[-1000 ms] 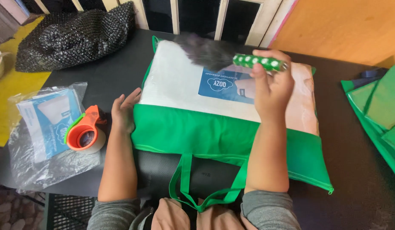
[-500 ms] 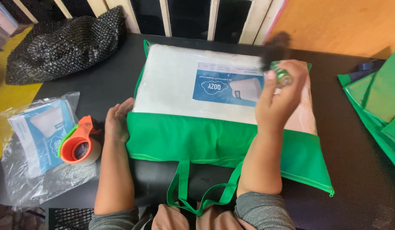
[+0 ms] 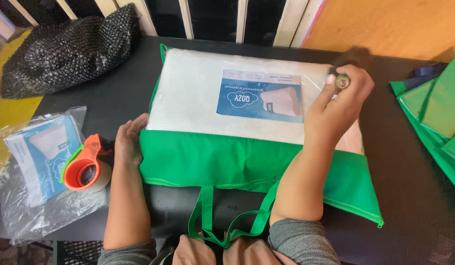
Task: The person wipes a bubble-wrapped item with a feather duster, places it into a green reusable bag, adds a small blue packet on top, and continues wiping the bag's exterior with the duster. The person then flips the bag and wipes the other side.
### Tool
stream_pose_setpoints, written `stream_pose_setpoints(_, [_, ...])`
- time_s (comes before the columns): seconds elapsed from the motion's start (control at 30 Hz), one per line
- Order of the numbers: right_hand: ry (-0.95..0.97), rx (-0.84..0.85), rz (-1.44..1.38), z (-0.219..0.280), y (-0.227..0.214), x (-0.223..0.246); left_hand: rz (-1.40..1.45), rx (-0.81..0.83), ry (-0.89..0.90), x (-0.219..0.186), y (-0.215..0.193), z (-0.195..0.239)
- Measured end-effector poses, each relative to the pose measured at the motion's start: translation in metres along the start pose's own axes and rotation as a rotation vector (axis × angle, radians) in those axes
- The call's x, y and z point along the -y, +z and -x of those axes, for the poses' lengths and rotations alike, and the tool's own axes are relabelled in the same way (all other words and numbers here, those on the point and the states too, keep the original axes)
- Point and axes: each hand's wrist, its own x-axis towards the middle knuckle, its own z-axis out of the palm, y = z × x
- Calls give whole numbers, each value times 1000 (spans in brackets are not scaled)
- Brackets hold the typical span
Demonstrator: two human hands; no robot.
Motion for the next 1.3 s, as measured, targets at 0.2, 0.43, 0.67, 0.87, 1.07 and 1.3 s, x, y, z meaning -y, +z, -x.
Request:
stream_pose_setpoints(0.2, [-117,1,-88,-6,2,43,-7,3,8,4,-4,-5])
stream_pose_setpoints(0.43, [85,408,-795,12,27,63,2,-7,16,7,-9,-8])
stream_pose_setpoints(0.67, [21,97,-38,2,10,2,-13,-33,56,13,-14,-12])
stream_pose_setpoints(0.87, [-158,102,-138,-4,-3,47,7,-242,242,13,-18,-16])
stream_pose_setpoints(1.07, [-82,344,-1072,25,-8,95,-124,-431,695,5,-5,5])
stream_pose_setpoints(1.3, [-91,365,-889,48,36,109,-296,-544,845,3,6,11])
